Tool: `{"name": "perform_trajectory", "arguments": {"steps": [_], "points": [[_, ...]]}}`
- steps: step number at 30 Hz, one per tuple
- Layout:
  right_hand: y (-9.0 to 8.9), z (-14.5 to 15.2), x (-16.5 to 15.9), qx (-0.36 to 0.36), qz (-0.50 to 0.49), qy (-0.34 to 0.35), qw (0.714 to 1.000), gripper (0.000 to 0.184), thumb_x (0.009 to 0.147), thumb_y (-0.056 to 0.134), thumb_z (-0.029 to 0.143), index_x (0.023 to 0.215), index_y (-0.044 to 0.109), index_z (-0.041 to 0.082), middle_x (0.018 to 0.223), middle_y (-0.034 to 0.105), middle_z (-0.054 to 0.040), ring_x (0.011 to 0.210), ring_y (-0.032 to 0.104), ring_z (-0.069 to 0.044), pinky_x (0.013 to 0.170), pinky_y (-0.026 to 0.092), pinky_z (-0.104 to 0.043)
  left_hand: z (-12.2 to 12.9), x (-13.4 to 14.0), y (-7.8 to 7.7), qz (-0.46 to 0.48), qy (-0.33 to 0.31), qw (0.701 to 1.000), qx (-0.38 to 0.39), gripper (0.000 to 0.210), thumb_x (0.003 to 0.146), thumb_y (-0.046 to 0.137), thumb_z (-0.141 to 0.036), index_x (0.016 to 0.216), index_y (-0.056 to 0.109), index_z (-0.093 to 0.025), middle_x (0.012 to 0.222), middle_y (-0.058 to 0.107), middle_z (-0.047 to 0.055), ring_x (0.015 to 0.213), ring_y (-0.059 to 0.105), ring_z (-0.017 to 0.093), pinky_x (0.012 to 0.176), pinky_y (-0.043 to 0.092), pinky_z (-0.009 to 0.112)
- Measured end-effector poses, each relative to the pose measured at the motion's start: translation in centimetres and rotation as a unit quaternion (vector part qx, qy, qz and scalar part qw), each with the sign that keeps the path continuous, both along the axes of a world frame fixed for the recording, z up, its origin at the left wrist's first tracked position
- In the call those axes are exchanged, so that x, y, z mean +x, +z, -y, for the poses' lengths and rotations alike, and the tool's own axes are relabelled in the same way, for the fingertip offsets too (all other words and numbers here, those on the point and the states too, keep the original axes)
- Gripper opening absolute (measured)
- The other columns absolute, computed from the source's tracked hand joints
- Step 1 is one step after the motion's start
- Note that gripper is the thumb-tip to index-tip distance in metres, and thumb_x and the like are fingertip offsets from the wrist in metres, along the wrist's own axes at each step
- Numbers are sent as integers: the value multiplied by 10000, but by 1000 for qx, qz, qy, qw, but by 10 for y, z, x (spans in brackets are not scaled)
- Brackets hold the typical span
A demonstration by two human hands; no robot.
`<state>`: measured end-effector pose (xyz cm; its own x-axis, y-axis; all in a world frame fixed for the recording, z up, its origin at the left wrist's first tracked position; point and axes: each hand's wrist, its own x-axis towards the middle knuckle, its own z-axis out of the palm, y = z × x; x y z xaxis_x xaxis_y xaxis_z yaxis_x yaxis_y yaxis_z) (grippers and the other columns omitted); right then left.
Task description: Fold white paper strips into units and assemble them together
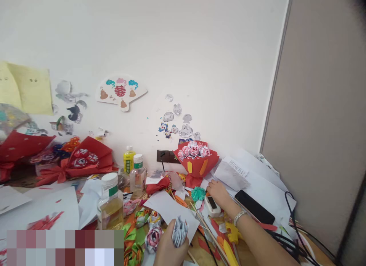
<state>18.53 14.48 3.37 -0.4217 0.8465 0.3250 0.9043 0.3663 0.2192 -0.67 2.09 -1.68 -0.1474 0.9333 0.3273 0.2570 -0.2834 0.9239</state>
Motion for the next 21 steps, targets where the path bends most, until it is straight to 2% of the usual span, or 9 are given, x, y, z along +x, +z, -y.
{"name": "perform_trajectory", "arguments": {"steps": [4,7,11,15,19,21], "points": [[7,12,-1,23,-50,12,998,184,817,382,108,805,562,141,821,592,-92,859,495,-224,708,345,-299,-4,-5,0,18,6,1000,-19,242,566,494,-186,802,544,-163,725,638,29,704,583,188,681,452,270],[7,33,-11,39,-114,6,993,237,858,275,141,823,509,161,798,569,-75,793,513,-196,660,362,-281,-7,-10,1,58,34,996,-59,304,538,536,-187,841,547,-170,792,658,32,783,591,206,742,454,283],[-5,73,-33,28,-159,37,986,206,872,259,216,823,459,208,782,563,-24,723,529,-161,594,356,-251,-7,-15,5,99,60,989,-93,356,517,607,-250,856,555,-155,838,666,60,824,600,240,776,455,322],[-21,105,-57,-29,-157,90,983,168,852,323,284,805,452,188,744,585,-27,653,538,-174,536,304,-254,-6,-15,8,118,52,986,-110,419,476,658,-337,831,561,-136,824,674,90,817,611,259,758,468,328],[-31,118,-72,-66,-148,100,982,103,809,360,195,798,461,176,742,607,-32,655,556,-173,516,270,-244,-5,-14,8,111,27,987,-117,391,473,657,-373,776,569,-142,776,681,83,771,624,246,704,489,292],[-33,120,-75,-69,-141,92,983,84,780,391,189,805,470,174,742,614,-35,656,563,-179,506,253,-246,-5,-14,8,102,41,987,-116,374,476,654,-381,754,566,-147,738,679,70,737,629,240,678,495,287]]}}
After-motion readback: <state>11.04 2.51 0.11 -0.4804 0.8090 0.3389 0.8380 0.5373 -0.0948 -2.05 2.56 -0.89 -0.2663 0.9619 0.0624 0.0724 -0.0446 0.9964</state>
